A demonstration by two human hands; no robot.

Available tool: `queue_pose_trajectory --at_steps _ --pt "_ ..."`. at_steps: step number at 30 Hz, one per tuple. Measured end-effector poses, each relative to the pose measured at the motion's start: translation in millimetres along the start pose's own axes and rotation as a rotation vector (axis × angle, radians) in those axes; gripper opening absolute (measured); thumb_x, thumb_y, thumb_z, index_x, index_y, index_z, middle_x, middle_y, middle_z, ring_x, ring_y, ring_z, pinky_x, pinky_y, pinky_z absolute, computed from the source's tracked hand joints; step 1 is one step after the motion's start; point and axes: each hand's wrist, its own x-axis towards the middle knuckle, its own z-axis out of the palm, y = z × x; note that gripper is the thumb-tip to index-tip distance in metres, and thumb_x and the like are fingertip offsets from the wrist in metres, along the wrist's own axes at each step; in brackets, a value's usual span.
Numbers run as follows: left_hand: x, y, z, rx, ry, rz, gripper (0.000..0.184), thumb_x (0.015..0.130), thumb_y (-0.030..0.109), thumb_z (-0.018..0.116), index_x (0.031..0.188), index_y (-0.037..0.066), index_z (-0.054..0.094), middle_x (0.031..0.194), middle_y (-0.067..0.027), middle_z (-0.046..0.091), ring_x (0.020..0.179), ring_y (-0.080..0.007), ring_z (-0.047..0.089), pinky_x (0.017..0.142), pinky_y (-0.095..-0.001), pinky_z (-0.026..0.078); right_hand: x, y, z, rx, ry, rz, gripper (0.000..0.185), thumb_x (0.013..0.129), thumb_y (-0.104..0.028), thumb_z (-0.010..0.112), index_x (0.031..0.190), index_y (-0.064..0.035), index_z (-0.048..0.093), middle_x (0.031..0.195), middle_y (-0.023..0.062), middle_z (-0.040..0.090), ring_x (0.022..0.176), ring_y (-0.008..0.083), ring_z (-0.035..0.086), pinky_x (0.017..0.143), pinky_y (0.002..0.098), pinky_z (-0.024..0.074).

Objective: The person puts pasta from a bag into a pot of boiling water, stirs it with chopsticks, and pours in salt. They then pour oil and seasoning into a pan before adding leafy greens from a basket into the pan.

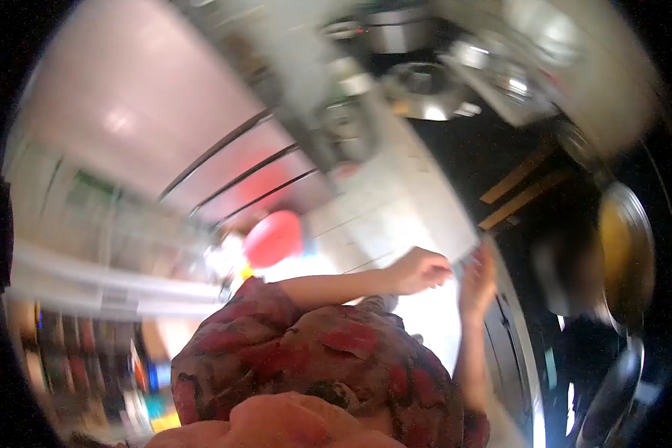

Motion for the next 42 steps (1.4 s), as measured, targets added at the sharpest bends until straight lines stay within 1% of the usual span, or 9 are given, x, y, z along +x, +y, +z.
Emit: queue_pose_trajectory --at_steps 2,4,6,17,24,31,36,40,42 --pt "-37.4 15.7 -6.6 0.045 0.148 -0.02 0.018 0.086 0.02 0.061 0.086 0.003 0.065 0.071 -0.0103 0.066 0.066 -0.0184 0.065 0.061 -0.0313 0.051 -15.9 32.1 6.5 0.143 -0.096 0.025 0.038 0.091 -0.006 0.051 0.128 -0.0011 0.048 0.097 0.0092 0.061 0.078 0.0144 0.061 0.061 0.0253 0.0516" --pt "-68.7 11.1 -11.5 0.148 0.24 0.02 0.02 0.083 0.022 0.062 0.084 0.003 0.065 0.073 -0.0123 0.066 0.066 -0.0243 0.065 0.062 -0.0338 0.051 -25.4 27.0 22.8 0.285 -0.191 0.253 0.033 0.091 -0.007 0.049 0.124 -0.0011 0.051 0.089 0.0077 0.062 0.058 0.0095 0.057 0.041 0.0199 0.0404" --pt "-102.5 10.8 -26.8 0.178 0.327 -0.043 0.021 0.081 0.024 0.063 0.079 0.003 0.063 0.071 -0.0122 0.064 0.067 -0.0295 0.062 0.062 -0.0371 0.048 -28.1 1.8 53.2 0.285 -0.314 0.198 0.033 0.092 -0.008 0.048 0.125 -0.0014 0.05 0.09 0.0077 0.061 0.058 0.0095 0.057 0.042 0.0201 0.0411" --pt "-249.3 -58.1 -167.1 0.209 0.701 -0.19 0.02 0.078 0.023 0.068 0.079 0.004 0.063 0.07 -0.0107 0.065 0.063 -0.0271 0.062 0.059 -0.0354 0.048 -45.0 -111.6 261.2 0.383 -0.644 0.008 0.033 0.093 -0.009 0.047 0.125 -0.0012 0.049 0.091 0.0081 0.06 0.059 0.0097 0.057 0.043 0.0199 0.0418" --pt "-279.1 -76.0 -233.1 0.246 0.632 -0.24 0.025 0.082 0.028 0.064 0.079 0.003 0.065 0.067 -0.012 0.064 0.061 -0.0268 0.061 0.059 -0.0365 0.047 -71.1 -148.0 323.2 0.403 -0.621 0.043 0.03 0.093 -0.008 0.047 0.123 -0.003 0.051 0.089 0.0063 0.06 0.058 0.0098 0.057 0.044 0.0191 0.0412" --pt "-245.2 -67.0 -213.6 0.263 0.385 -0.149 0.04 0.09 0.033 0.049 0.074 0.001 0.066 0.067 -0.0178 0.061 0.065 -0.036 0.058 0.063 -0.0419 0.045 -92.7 -124.3 268.4 0.303 -0.445 0.057 0.031 0.094 -0.008 0.045 0.124 -0.0028 0.05 0.09 0.0077 0.062 0.057 0.0095 0.057 0.043 0.0196 0.0415" --pt "-217.9 -35.7 -151.9 0.156 0.201 -0.033 0.041 0.09 0.035 0.05 0.073 0.002 0.066 0.071 -0.0211 0.061 0.065 -0.036 0.059 0.062 -0.0439 0.046 -129.3 -96.3 189.4 0.275 -0.275 0.119 0.031 0.095 -0.01 0.046 0.124 -0.0001 0.05 0.088 0.0076 0.062 0.059 0.007 0.056 0.043 0.0193 0.0412" --pt "-205.4 -24.1 -62.7 0.091 0.129 0.003 0.031 0.092 0.028 0.057 0.078 0.002 0.065 0.058 -0.0061 0.057 0.053 -0.011 0.052 0.049 -0.0309 0.041 -190.5 -98.2 95.5 0.131 -0.057 0.059 0.036 0.088 0.0 0.047 0.124 -0.004 0.052 0.088 0.0056 0.065 0.059 0.0098 0.058 0.05 0.0231 0.0467" --pt "-199.6 6.7 -15.4 -0.118 -0.02 0.005 0.027 0.094 0.026 0.057 0.097 0.0 0.064 0.067 -0.0004 0.058 0.055 -0.0069 0.051 0.05 -0.0236 0.042 -222.0 -102.6 33.3 0.019 0.038 0.008 0.035 0.085 0.002 0.049 0.12 -0.0032 0.054 0.09 0.0098 0.064 0.061 0.0144 0.061 0.055 0.0285 0.0508"
